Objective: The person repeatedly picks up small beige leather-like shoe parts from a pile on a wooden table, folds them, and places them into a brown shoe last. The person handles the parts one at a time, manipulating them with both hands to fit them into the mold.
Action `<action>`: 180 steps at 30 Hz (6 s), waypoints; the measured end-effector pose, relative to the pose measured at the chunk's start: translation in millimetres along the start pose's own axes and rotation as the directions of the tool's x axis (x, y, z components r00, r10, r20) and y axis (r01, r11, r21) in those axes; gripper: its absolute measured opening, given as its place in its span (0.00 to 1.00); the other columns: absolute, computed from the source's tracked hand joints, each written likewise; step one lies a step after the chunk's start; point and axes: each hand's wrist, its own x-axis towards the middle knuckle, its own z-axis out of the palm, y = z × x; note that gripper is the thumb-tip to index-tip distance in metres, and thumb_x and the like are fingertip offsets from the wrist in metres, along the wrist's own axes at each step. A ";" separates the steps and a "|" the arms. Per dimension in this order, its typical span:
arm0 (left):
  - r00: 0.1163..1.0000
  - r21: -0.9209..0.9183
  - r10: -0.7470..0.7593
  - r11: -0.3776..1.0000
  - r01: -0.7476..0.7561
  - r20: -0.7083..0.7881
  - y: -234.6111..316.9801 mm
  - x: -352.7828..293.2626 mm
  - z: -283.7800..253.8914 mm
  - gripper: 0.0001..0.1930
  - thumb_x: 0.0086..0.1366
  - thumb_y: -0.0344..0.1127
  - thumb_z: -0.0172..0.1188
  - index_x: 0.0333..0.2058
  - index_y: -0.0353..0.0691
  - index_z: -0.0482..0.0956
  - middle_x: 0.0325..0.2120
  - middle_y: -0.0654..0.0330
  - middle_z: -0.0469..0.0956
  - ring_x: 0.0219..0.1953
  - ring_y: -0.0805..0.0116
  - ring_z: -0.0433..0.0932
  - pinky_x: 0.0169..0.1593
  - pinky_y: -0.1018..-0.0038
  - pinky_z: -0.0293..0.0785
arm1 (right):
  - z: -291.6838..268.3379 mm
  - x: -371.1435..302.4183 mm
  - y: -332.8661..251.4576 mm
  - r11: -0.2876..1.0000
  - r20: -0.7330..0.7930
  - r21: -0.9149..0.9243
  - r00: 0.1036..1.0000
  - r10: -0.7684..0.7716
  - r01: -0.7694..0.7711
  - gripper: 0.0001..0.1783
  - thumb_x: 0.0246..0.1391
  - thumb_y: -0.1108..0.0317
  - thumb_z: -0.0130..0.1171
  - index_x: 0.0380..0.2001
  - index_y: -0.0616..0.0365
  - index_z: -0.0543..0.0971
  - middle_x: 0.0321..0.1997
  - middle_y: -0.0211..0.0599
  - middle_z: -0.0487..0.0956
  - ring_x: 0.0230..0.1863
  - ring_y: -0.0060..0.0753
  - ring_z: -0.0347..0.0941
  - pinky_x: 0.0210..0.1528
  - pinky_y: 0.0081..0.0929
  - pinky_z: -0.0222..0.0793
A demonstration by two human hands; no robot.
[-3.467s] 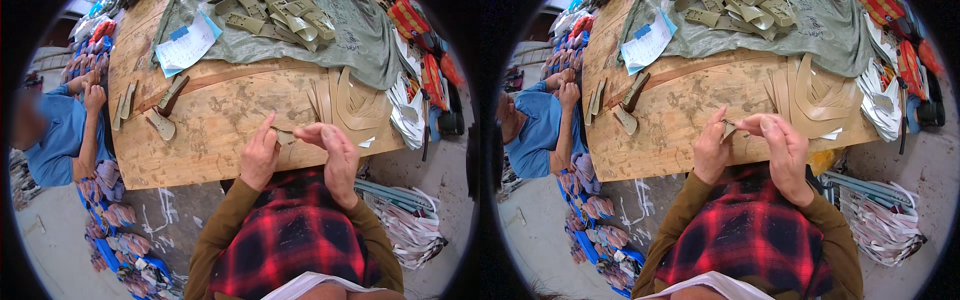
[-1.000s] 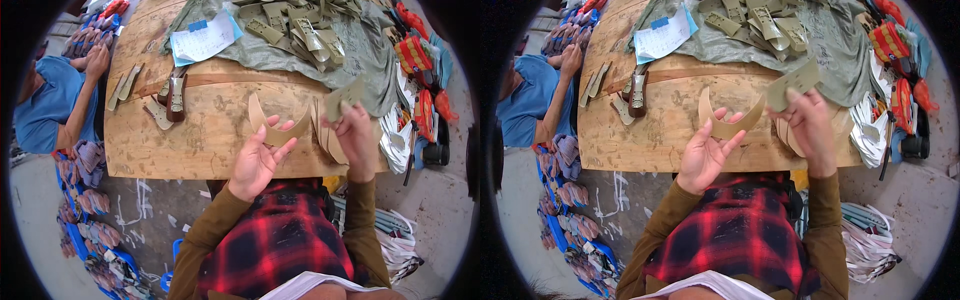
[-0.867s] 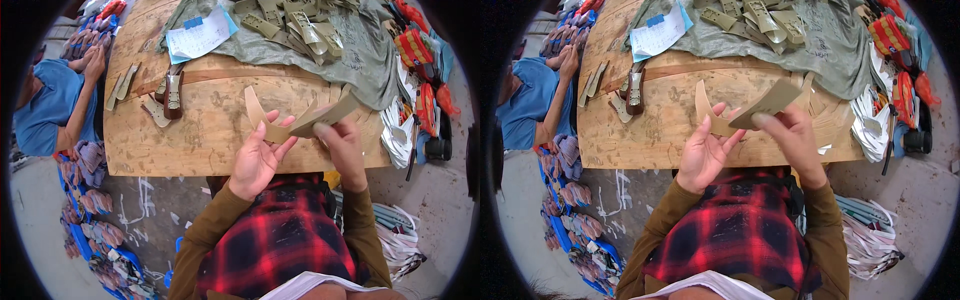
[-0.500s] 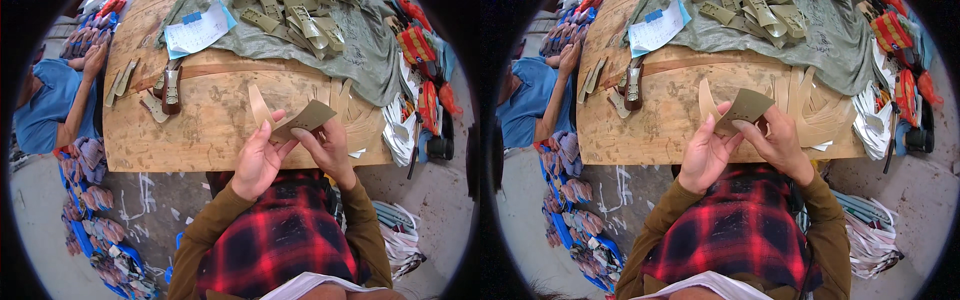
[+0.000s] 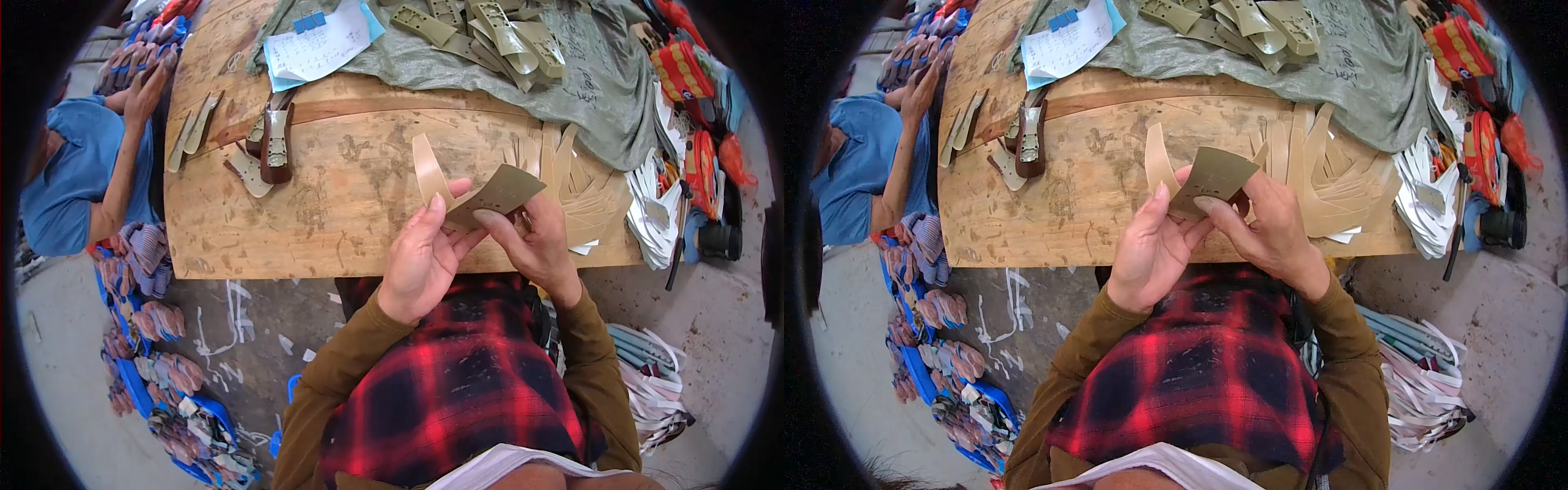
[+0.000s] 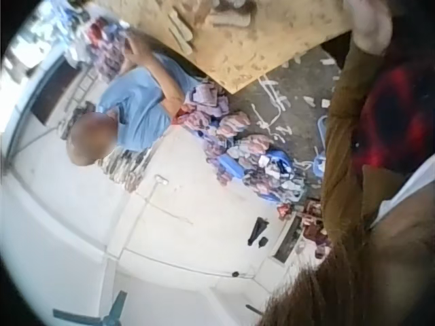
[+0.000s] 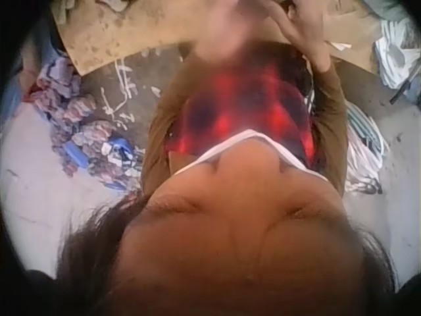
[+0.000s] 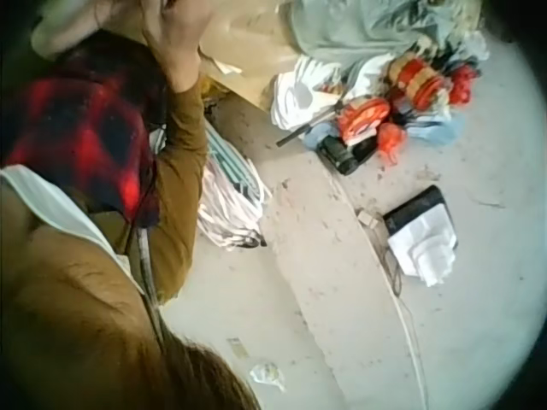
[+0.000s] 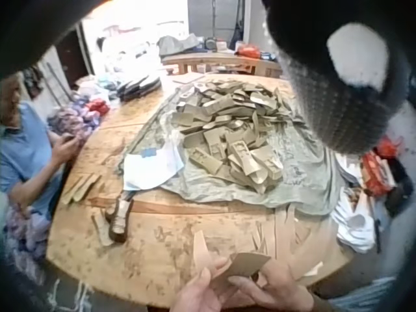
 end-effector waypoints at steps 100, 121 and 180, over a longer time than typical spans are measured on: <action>0.503 0.637 0.396 -0.405 -0.656 0.768 9.1 7.2 -30.6 0.14 0.58 0.20 0.58 0.42 0.37 0.67 0.53 0.40 0.71 0.48 0.47 0.77 0.47 0.62 0.77 | 25.8 -13.3 -9.1 0.970 -0.186 0.198 0.967 0.176 -0.139 0.10 0.62 0.70 0.56 0.40 0.67 0.81 0.27 0.41 0.80 0.26 0.24 0.74 0.28 0.24 0.68; 0.590 0.706 0.395 -0.481 -0.520 0.704 -13.0 28.0 -29.7 0.19 0.54 0.17 0.59 0.42 0.37 0.66 0.52 0.45 0.74 0.48 0.45 0.78 0.45 0.63 0.78 | 5.9 -23.1 -31.5 0.870 -0.202 0.385 0.891 0.407 -0.310 0.15 0.65 0.68 0.48 0.42 0.68 0.80 0.36 0.41 0.83 0.37 0.23 0.76 0.41 0.21 0.70; 0.982 0.578 -0.060 0.815 -0.055 0.177 -35.5 45.2 -18.0 0.12 0.72 0.36 0.52 0.46 0.35 0.75 0.42 0.56 0.79 0.41 0.72 0.79 0.37 0.76 0.81 | -56.4 -24.3 4.8 0.867 0.084 0.110 0.874 0.478 -0.485 0.09 0.57 0.71 0.61 0.40 0.60 0.76 0.22 0.26 0.72 0.25 0.13 0.67 0.27 0.18 0.62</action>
